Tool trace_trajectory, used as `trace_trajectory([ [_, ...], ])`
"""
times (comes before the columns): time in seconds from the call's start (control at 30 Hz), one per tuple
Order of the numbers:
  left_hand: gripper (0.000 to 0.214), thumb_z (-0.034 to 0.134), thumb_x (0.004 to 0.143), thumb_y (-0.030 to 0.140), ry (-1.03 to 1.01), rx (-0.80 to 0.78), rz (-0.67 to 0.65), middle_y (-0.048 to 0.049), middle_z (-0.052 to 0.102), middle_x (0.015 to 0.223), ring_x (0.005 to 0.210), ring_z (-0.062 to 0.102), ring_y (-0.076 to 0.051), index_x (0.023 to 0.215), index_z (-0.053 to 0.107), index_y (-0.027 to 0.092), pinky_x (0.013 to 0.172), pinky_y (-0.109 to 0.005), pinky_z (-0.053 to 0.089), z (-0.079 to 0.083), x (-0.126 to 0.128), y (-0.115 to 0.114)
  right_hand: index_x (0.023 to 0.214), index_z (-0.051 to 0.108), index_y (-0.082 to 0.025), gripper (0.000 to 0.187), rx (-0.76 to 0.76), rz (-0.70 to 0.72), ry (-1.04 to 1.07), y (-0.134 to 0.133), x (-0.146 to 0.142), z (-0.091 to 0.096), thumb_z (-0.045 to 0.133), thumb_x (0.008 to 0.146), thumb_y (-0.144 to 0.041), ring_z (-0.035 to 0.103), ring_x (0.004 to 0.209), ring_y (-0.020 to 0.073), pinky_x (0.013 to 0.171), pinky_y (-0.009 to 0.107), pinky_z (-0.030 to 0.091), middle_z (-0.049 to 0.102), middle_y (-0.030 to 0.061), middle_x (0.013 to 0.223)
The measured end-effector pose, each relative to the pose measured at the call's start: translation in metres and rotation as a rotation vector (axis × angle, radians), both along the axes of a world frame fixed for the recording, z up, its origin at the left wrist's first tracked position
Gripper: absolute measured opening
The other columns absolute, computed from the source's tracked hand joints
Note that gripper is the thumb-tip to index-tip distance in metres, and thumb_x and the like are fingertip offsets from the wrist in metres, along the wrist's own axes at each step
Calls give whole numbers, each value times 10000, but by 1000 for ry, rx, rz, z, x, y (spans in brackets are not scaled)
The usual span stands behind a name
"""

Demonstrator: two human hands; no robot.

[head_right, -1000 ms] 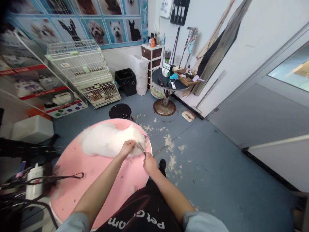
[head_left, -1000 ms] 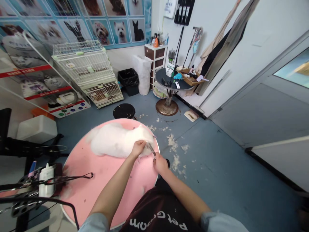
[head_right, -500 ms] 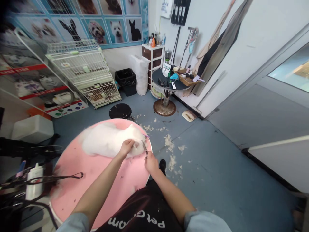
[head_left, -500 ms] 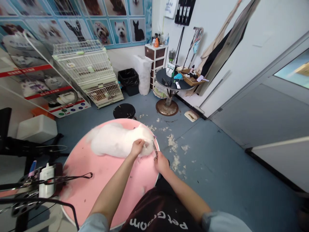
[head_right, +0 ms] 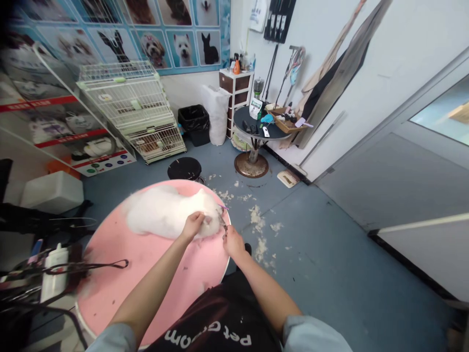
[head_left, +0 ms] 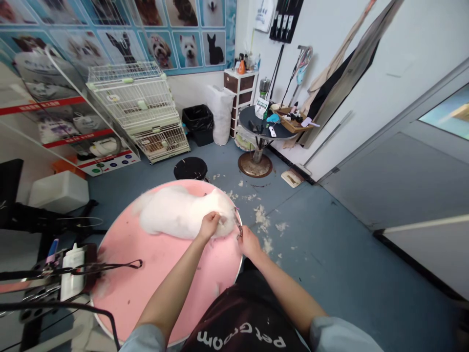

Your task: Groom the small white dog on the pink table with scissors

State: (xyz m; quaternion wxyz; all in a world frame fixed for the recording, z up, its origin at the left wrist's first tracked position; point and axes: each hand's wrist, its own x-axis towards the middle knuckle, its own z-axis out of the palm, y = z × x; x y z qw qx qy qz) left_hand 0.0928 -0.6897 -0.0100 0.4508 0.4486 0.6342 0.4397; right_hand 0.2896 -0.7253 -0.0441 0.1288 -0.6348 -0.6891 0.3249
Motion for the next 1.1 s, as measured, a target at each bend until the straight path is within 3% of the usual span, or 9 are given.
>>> trace_trajectory([
  [0.13, 275, 505, 749, 426, -2, 0, 47, 36, 482, 544, 544, 433, -116, 597, 509, 198, 525, -234, 332, -3, 5, -16, 806, 479, -229, 151, -249, -324, 669, -20, -20, -22, 600, 731, -280, 587, 662, 173, 638, 277, 456, 584, -18, 678],
  [0.2, 276, 521, 753, 443, -2, -6, 51, 25, 529, 573, 564, 478, -125, 635, 541, 194, 537, -239, 363, -5, 10, -25, 719, 425, -241, 223, -340, -395, 841, -25, -35, -27, 591, 752, -386, 568, 584, 163, 599, 284, 474, 521, -38, 586],
  [0.33, 405, 535, 767, 561, -93, -22, 26, -75, 710, 807, 791, 661, -194, 770, 645, 171, 736, -307, 512, -13, 17, -33, 696, 453, -237, 349, -276, -455, 943, -13, -60, -22, 566, 784, -555, 516, 514, 137, 551, 277, 474, 486, -43, 551],
  [0.43, 491, 521, 770, 633, -176, -65, 16, -132, 741, 897, 899, 701, -239, 827, 650, 162, 852, -374, 537, -18, 17, -31, 679, 490, -237, 341, -211, -538, 948, 2, -65, -17, 637, 720, -542, 509, 504, 142, 508, 266, 440, 499, -39, 535],
  [0.57, 411, 520, 832, 535, -25, 13, -38, -133, 741, 918, 895, 700, -238, 884, 661, 153, 855, -372, 541, -12, 14, -23, 710, 480, -245, 311, -197, -620, 915, 7, -57, -16, 631, 700, -517, 515, 501, 146, 505, 264, 437, 484, -55, 522],
  [0.73, 336, 429, 901, 312, 283, 132, -226, -124, 744, 1017, 945, 689, -227, 1031, 690, 145, 890, -352, 518, 17, 21, -2, 739, 506, -235, 264, -166, -570, 886, 4, -50, -15, 610, 711, -476, 495, 498, 139, 532, 264, 445, 485, -65, 516],
  [0.87, 399, 434, 791, 120, 478, 187, -585, -133, 721, 1171, 1098, 651, -254, 1068, 719, 148, 995, -360, 457, 35, 28, 22, 615, 501, -231, 209, -102, -524, 857, 7, -42, -10, 599, 711, -389, 506, 580, 148, 595, 265, 433, 503, -42, 553],
  [1.0, 415, 498, 654, 82, 633, 102, -960, -76, 761, 980, 914, 676, -254, 957, 750, 210, 834, -311, 475, 41, 27, 43, 628, 541, -228, 155, -80, -474, 830, 12, -32, -6, 574, 718, -350, 519, 616, 160, 609, 264, 424, 511, -41, 559],
  [1.1, 254, 511, 608, 77, 704, 62, -997, -57, 733, 790, 774, 638, -233, 695, 702, 220, 722, -282, 431, 45, 25, 52, 642, 522, -226, 162, -101, -470, 820, 15, -29, -6, 559, 735, -353, 517, 576, 147, 584, 254, 415, 510, -48, 547],
])
